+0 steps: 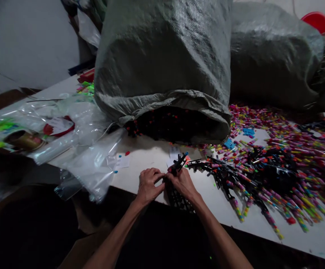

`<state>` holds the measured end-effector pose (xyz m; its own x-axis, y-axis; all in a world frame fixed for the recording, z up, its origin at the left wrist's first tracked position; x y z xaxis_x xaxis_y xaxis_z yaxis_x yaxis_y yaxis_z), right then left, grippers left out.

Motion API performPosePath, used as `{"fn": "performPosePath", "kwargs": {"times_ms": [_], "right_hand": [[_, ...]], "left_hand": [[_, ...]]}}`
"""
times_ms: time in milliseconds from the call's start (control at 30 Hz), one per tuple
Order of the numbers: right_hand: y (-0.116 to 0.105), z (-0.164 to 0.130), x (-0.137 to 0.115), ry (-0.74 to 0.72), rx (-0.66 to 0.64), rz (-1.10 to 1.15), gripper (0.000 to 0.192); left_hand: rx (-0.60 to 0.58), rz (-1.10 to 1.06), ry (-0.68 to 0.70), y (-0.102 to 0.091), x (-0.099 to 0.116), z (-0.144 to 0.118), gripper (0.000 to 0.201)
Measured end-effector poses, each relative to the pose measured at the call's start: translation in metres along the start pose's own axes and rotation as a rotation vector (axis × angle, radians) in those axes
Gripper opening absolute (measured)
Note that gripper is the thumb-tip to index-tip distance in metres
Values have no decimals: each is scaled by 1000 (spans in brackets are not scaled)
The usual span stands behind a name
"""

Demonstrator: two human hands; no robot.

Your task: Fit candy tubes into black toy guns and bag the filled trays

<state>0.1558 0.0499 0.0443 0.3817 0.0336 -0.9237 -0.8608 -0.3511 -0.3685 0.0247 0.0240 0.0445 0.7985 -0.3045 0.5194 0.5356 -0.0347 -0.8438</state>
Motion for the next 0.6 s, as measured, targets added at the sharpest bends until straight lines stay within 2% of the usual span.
{"fn": "performPosePath", "kwargs": {"times_ms": [200,300,333,400,467,500,533,600], "right_hand": [[21,-1,-18,-3,6,-544,13],[15,-3,-23,-23,-97,-558,12],[3,-5,-22,-28,-116,-566,16],[-38,-9,-16,39,-58,-700,24],[-89,-15,-4,205,54,-956,23],[-111,-17,3,281,67,-1073,21],[-128,-18,9,328,52,-1161,21],[-145,-20,17,326,-11,-1229,22]], "left_hand": [[7,24,48,1,-3,-3,27],[16,44,59,-3,-2,-3,23],[21,53,60,-4,-1,-2,20],[36,66,67,-5,1,1,21],[49,54,87,-3,2,5,25],[50,33,100,0,2,8,25],[43,4,114,3,2,11,23],[20,-62,133,10,-1,18,16]]}}
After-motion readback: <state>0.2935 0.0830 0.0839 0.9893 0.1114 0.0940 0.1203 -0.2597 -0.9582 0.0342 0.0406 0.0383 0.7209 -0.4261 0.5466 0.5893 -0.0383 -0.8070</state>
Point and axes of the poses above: each hand's wrist, its own z-axis towards the middle knuckle, its own y-axis out of the palm, x = y × z, the point moved 7 cm from there along z, towards the middle knuckle, and after that the axes turned 6 degrees about -x, right-handed, at the moved point
